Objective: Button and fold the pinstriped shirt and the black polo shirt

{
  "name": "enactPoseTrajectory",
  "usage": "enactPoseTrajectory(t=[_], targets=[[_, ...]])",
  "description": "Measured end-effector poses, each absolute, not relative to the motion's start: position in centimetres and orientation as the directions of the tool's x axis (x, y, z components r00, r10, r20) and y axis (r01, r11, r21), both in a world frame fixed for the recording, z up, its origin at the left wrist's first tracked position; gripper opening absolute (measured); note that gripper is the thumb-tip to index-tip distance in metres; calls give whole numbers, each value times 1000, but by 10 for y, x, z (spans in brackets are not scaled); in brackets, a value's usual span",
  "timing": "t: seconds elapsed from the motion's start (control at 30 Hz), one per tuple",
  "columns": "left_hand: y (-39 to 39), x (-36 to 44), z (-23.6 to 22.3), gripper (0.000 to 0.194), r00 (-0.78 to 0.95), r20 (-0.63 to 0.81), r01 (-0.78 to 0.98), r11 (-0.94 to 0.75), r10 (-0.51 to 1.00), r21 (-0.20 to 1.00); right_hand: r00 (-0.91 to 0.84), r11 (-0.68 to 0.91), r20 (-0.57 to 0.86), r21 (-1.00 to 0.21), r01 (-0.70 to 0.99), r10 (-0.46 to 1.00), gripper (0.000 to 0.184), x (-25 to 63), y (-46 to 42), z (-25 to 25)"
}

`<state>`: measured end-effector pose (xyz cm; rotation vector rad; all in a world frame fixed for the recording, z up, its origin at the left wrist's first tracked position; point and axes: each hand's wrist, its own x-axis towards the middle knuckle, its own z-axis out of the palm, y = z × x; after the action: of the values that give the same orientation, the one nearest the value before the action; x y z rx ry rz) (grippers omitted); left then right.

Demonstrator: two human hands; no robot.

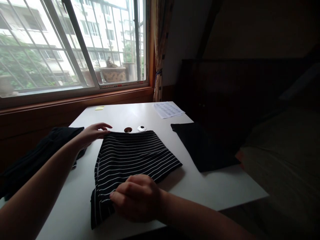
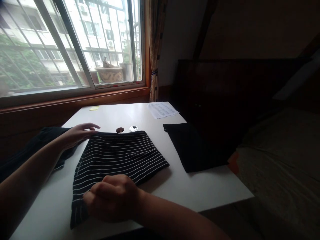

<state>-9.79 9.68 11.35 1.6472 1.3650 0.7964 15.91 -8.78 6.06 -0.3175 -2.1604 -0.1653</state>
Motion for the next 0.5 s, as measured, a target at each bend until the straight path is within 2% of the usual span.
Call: enactPoseTrajectory(t=[0.17,0.3,0.5], targets=[[80,-133,101,52,188,-60,465,-35,980,885,-590,978,804,65,200,68,13,125,-97,54],[73,-147,73,57,188,-86,508,-22,978,861,-706,979,707,115,171,40,13,106,-105,39],[66,-149,31,59,156,-125,575,13,980,818,-795,990,605,77,120,49,25,99,-109,11]])
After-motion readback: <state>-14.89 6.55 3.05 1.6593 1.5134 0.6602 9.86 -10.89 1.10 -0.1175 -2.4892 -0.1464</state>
